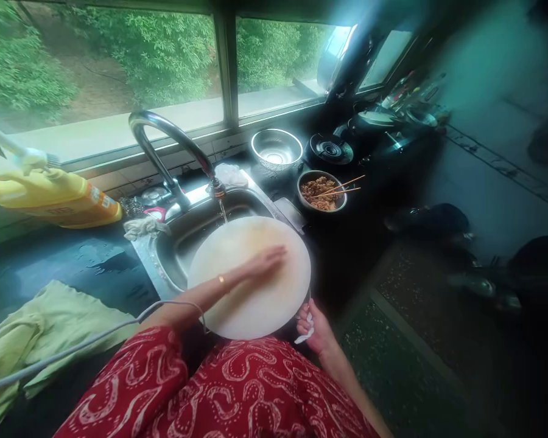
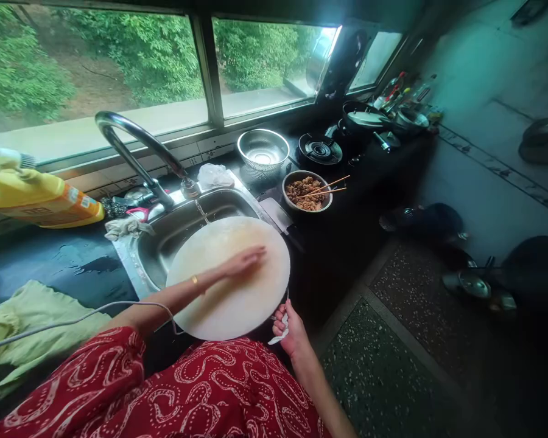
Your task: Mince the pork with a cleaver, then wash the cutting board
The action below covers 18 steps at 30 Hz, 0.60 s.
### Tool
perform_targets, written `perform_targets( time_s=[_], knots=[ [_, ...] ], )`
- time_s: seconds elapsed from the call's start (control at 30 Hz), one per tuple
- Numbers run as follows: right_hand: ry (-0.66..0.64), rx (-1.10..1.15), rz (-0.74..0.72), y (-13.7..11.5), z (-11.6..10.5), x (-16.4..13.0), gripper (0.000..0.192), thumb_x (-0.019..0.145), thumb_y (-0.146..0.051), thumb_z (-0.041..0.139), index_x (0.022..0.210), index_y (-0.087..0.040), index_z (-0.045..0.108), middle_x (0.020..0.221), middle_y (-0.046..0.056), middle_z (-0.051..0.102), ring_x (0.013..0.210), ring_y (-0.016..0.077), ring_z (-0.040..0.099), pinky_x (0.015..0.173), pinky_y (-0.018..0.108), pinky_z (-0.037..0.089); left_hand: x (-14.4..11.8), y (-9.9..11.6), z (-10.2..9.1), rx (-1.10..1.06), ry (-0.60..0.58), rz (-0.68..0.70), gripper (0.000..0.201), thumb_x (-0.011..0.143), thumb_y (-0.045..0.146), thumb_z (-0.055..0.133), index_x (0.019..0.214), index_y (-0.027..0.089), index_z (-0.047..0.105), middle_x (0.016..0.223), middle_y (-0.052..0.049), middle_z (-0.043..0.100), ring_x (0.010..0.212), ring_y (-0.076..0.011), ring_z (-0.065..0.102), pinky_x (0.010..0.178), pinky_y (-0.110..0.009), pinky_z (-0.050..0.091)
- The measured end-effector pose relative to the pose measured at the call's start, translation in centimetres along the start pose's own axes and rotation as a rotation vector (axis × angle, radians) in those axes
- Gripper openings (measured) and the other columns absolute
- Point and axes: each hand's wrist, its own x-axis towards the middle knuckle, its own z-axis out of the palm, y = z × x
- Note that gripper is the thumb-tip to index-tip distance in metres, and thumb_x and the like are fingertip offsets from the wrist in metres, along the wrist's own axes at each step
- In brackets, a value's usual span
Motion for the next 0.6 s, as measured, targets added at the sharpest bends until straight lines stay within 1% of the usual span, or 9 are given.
perform_targets(
  time_s=[0.03, 0.1, 0.13, 0.2, 0.3, 0.37, 0.47, 0.53, 0.6],
  knots=[
    [0.006, 0.008, -0.003, 0.0, -0.1, 0.1, 0.038, 0.085, -0.044, 0.062, 0.066, -0.018, 0.040, 0.045, -0.010, 0.040, 0.030, 0.0004, 0.025, 0.033, 0.012, 0.015, -0.6, 0.4, 2.3, 0.193, -0.153, 0.140, 0.052, 0.090, 0.055, 0.041, 0.127, 0.022, 0.057, 0.142, -0.010, 0.048, 0.133, -0.0254, 0.041, 0.112, -0.046, 0.028],
    [0.031, 0.014, -0.010, 0.1, -0.2, 0.3, 0.038, 0.084, -0.043, 0.062, 0.066, -0.019, 0.040, 0.045, -0.010, 0.039, 0.030, 0.0004, 0.024, 0.033, 0.012, 0.015, -0.3, 1.0, 5.7, 0.448, -0.304, 0.338, 0.059, 0.092, 0.053, 0.039, 0.143, 0.024, 0.040, 0.152, -0.008, 0.031, 0.142, -0.0243, 0.026, 0.116, -0.046, 0.017],
    [0.046, 0.015, -0.016, 0.1, -0.3, 0.4, 0.038, 0.084, -0.043, 0.063, 0.066, -0.019, 0.039, 0.045, -0.011, 0.038, 0.030, 0.0005, 0.024, 0.033, 0.012, 0.015, 0.7, 1.0, 6.6, 0.531, -0.325, 0.381, 0.060, 0.093, 0.051, 0.037, 0.146, 0.023, 0.035, 0.154, -0.008, 0.027, 0.143, -0.0232, 0.023, 0.117, -0.044, 0.016],
    [0.075, 0.017, -0.029, 0.0, -0.5, 0.6, 0.039, 0.085, -0.043, 0.062, 0.065, -0.019, 0.038, 0.044, -0.011, 0.037, 0.030, 0.0005, 0.023, 0.032, 0.012, 0.015, 3.9, 0.3, 6.5, 0.636, -0.273, 0.345, 0.058, 0.096, 0.046, 0.031, 0.147, 0.020, 0.032, 0.154, -0.009, 0.026, 0.143, -0.0214, 0.023, 0.117, -0.041, 0.017],
    [0.094, 0.026, -0.050, -0.1, -0.8, 0.8, 0.039, 0.087, -0.041, 0.059, 0.064, -0.019, 0.037, 0.045, -0.010, 0.037, 0.029, 0.0005, 0.024, 0.032, 0.012, 0.016, 8.4, -2.7, 2.4, 0.738, -0.101, 0.105, 0.056, 0.097, 0.042, 0.029, 0.146, 0.016, 0.034, 0.153, -0.011, 0.028, 0.142, -0.0228, 0.026, 0.116, -0.041, 0.020],
    [0.086, 0.028, -0.058, -0.2, -0.9, 0.8, 0.038, 0.088, -0.040, 0.058, 0.064, -0.019, 0.037, 0.045, -0.010, 0.037, 0.030, 0.0006, 0.025, 0.032, 0.012, 0.018, 9.0, -5.4, -1.7, 0.778, 0.026, -0.078, 0.056, 0.096, 0.038, 0.031, 0.145, 0.012, 0.036, 0.152, -0.014, 0.030, 0.141, -0.0253, 0.027, 0.115, -0.042, 0.019],
    [0.076, 0.030, -0.057, -0.4, -0.8, 0.7, 0.037, 0.089, -0.038, 0.057, 0.064, -0.019, 0.038, 0.046, -0.010, 0.038, 0.030, 0.0006, 0.025, 0.031, 0.012, 0.019, 5.4, -8.6, -7.8, 0.751, 0.193, -0.353, 0.053, 0.096, 0.033, 0.033, 0.143, 0.009, 0.039, 0.151, -0.015, 0.032, 0.139, -0.0262, 0.031, 0.114, -0.040, 0.021],
    [0.069, 0.026, -0.051, -0.6, -0.5, 0.5, 0.036, 0.090, -0.037, 0.056, 0.064, -0.018, 0.038, 0.046, -0.010, 0.038, 0.030, 0.0007, 0.026, 0.031, 0.012, 0.021, 1.4, -9.8, -10.9, 0.682, 0.253, -0.555, 0.048, 0.097, 0.033, 0.029, 0.134, 0.009, 0.050, 0.142, -0.016, 0.045, 0.132, -0.0251, 0.041, 0.109, -0.037, 0.029],
    [0.049, 0.006, -0.045, -0.9, -0.3, 0.3, 0.036, 0.089, -0.037, 0.057, 0.064, -0.018, 0.039, 0.046, -0.009, 0.039, 0.030, 0.0009, 0.026, 0.031, 0.012, 0.022, -2.7, -10.3, -12.9, 0.620, 0.272, -0.730, 0.050, 0.098, 0.034, 0.024, 0.116, 0.007, 0.062, 0.124, -0.018, 0.060, 0.119, -0.0256, 0.054, 0.101, -0.035, 0.038]
  ],
)
